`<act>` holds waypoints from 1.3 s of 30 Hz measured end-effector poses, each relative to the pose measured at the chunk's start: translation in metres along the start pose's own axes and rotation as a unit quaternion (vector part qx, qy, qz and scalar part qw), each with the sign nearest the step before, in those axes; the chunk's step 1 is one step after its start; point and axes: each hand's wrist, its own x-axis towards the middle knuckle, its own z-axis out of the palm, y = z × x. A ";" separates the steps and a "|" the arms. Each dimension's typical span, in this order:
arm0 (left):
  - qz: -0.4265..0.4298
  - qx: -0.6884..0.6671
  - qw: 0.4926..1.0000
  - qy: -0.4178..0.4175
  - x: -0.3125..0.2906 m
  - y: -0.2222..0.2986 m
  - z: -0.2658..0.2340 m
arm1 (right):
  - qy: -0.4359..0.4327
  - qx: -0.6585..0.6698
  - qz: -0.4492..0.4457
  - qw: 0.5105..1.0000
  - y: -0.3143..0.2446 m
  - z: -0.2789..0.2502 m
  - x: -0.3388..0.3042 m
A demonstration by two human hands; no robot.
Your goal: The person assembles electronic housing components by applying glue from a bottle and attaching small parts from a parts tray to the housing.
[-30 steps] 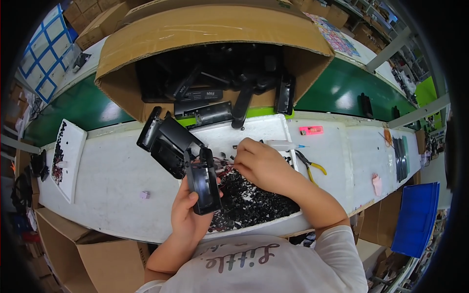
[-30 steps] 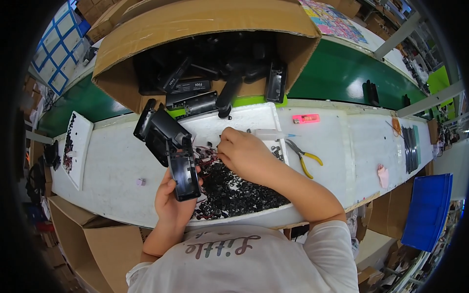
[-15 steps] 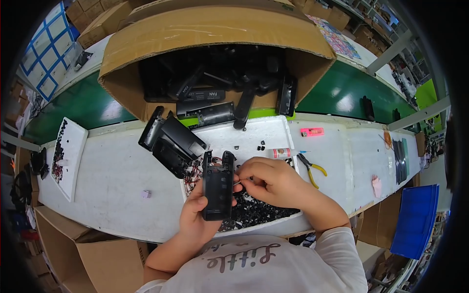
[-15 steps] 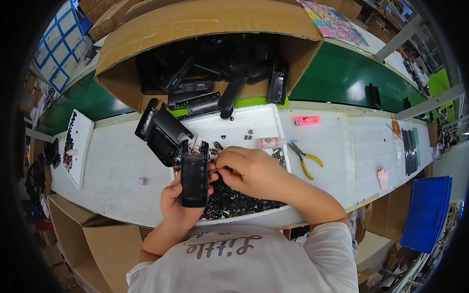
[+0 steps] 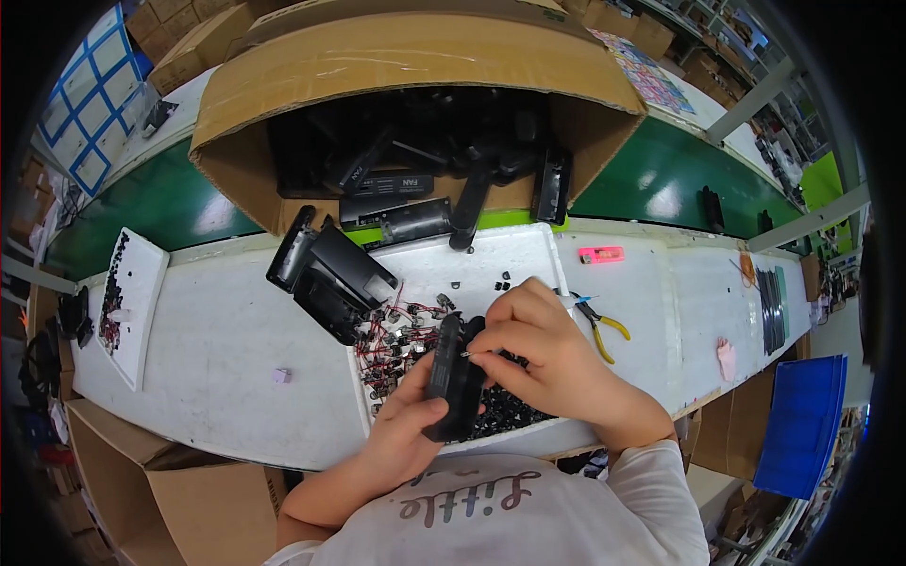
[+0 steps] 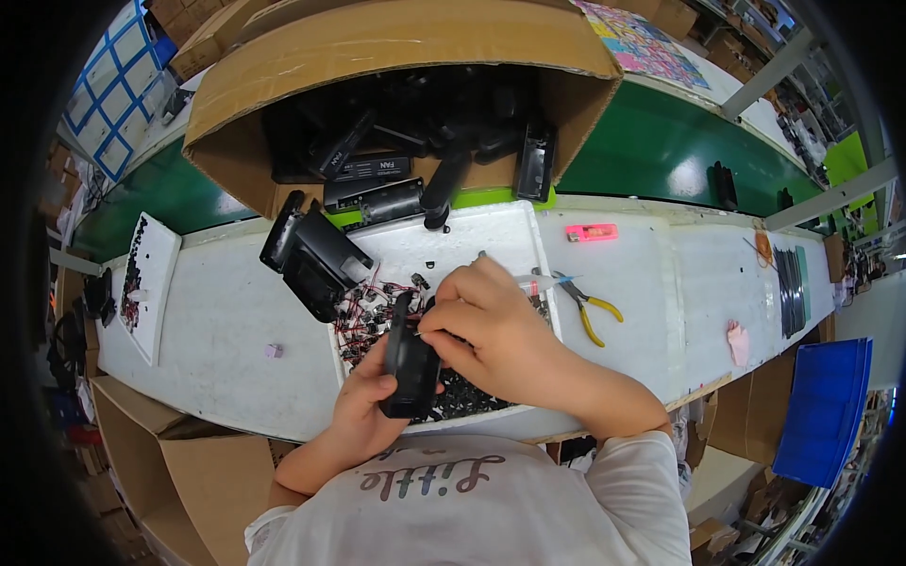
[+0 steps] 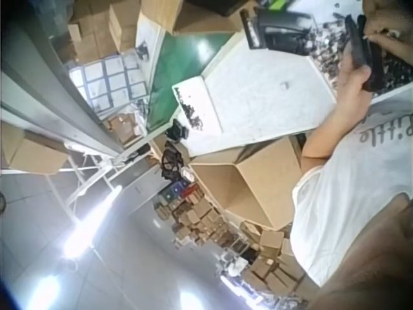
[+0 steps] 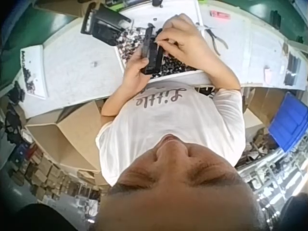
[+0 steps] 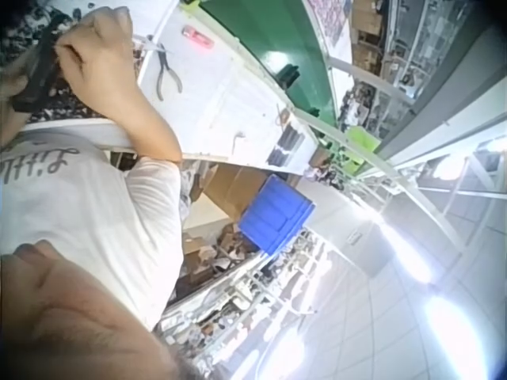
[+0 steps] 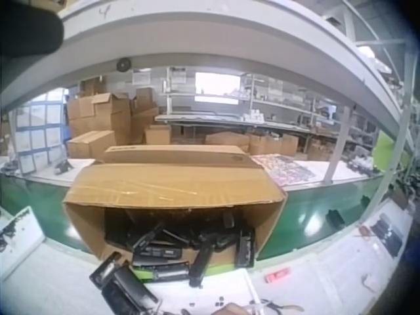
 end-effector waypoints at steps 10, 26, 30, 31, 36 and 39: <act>-0.023 -0.017 0.999 0.015 -0.002 -0.004 0.003 | 0.037 -0.090 -0.061 0.993 -0.001 0.004 -0.003; -0.027 -0.002 1.000 -0.002 0.000 -0.006 0.006 | 0.080 -0.195 -0.100 0.972 -0.003 0.015 -0.006; -0.040 0.005 0.999 0.017 0.002 -0.004 0.006 | 0.092 -0.209 -0.137 0.964 0.002 0.025 -0.009; -0.041 0.005 0.999 0.016 0.003 -0.004 0.005 | 0.096 -0.201 -0.125 0.967 0.005 0.025 -0.008; -0.063 -0.071 0.994 -0.050 0.011 0.001 -0.004 | -0.002 -0.107 -0.024 0.994 0.004 0.004 -0.001; -0.041 -0.086 0.995 -0.032 0.014 0.004 0.003 | 0.012 -0.110 -0.053 0.992 -0.004 -0.013 0.003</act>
